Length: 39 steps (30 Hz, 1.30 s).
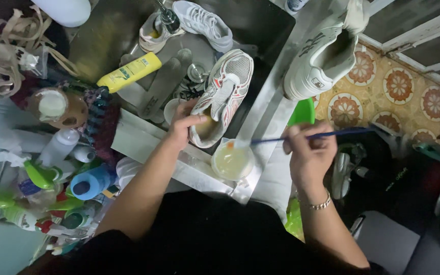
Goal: The recorder applies a liquid using a paintbrush to parts of a sneaker near a sink.
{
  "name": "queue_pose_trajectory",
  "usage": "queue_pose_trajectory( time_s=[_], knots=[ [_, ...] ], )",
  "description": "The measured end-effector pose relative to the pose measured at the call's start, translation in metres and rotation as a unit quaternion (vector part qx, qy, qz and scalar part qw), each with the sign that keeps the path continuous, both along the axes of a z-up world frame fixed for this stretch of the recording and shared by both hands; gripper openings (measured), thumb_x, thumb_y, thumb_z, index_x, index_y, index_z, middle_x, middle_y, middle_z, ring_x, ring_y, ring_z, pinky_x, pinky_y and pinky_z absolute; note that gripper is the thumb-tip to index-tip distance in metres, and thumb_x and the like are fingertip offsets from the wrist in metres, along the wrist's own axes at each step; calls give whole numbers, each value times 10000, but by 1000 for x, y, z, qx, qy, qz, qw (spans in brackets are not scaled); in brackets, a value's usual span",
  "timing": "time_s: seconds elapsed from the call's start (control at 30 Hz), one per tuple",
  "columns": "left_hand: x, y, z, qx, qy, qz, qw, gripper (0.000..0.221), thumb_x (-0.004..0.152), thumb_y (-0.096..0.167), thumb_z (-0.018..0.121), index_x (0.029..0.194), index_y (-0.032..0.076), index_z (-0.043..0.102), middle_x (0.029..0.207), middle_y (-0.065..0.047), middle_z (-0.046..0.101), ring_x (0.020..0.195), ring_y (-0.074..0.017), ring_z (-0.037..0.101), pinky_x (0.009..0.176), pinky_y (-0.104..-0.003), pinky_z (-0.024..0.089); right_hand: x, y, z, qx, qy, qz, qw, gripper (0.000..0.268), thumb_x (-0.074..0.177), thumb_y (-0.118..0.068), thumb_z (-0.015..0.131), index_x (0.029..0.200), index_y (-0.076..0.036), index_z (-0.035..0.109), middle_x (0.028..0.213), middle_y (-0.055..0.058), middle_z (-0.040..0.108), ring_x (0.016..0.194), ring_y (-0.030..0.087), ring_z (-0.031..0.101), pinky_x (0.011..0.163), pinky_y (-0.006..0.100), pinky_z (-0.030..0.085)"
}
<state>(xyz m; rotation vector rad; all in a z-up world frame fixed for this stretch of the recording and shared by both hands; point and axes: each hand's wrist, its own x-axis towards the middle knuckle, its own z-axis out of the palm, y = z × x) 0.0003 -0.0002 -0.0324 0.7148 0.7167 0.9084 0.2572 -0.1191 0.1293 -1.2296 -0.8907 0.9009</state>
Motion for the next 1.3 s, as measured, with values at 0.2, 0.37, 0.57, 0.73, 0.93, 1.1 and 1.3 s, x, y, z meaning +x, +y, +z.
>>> queue_pose_trajectory(
  time_s=[0.2, 0.37, 0.57, 0.73, 0.93, 1.1, 1.3],
  knots=[
    [0, -1, 19, 28, -20, -32, 999, 570, 743, 153, 694, 1281, -30, 663, 1181, -120, 714, 1111, -216, 658, 1003, -332, 487, 2, 39, -16, 107, 101, -144, 979, 251, 1049, 53, 676, 1034, -74, 461, 957, 110, 648, 752, 157, 610, 643, 288, 512],
    [-1, -1, 18, 19, -10, -18, 1000, 566, 732, 144, 707, 1267, -33, 654, 1173, -116, 712, 1098, -216, 659, 999, -337, 493, -11, 66, -30, 151, 35, -168, 974, 249, 1055, 33, 689, 1036, -68, 462, 966, 116, 653, 749, 161, 625, 674, 308, 551],
    [-2, -1, 16, 29, -29, -36, 999, 547, 736, 145, 691, 1252, -35, 670, 1156, -119, 721, 1061, -206, 673, 971, -316, 499, -14, 69, -35, 145, -55, -152, 976, 240, 1058, 33, 681, 1008, -52, 463, 1016, 136, 660, 769, 146, 638, 681, 303, 584],
    [1, -1, 21, 29, -36, -34, 998, 544, 742, 136, 696, 1254, -44, 658, 1163, -120, 710, 1067, -206, 662, 978, -315, 490, -14, 63, -21, 181, -84, -141, 970, 249, 1072, 42, 672, 1030, -42, 441, 1048, 152, 662, 808, 155, 641, 692, 290, 580],
    [-1, 0, 22, 43, -20, -49, 998, 567, 733, 153, 686, 1265, -43, 660, 1172, -130, 714, 1084, -208, 667, 992, -313, 490, -12, 61, -30, 170, -104, -112, 974, 241, 1066, 82, 662, 1035, -29, 451, 1070, 169, 658, 809, 168, 648, 709, 316, 597],
    [1, -1, 7, -35, -19, 6, 999, 552, 722, 165, 703, 1242, -13, 652, 1142, -101, 713, 1077, -210, 666, 982, -334, 496, -5, 37, -10, 182, -90, -106, 973, 269, 1078, 94, 676, 1065, -41, 444, 1014, 172, 659, 779, 178, 657, 662, 292, 570],
    [-4, 2, -53, -134, -108, 85, 981, 495, 778, 175, 739, 1215, -31, 627, 1088, -130, 686, 1046, -261, 672, 969, -389, 531, -5, -4, 16, 137, -124, 98, 978, 243, 978, 73, 694, 1005, -57, 491, 967, 146, 684, 804, 182, 676, 640, 274, 554]
  ],
)
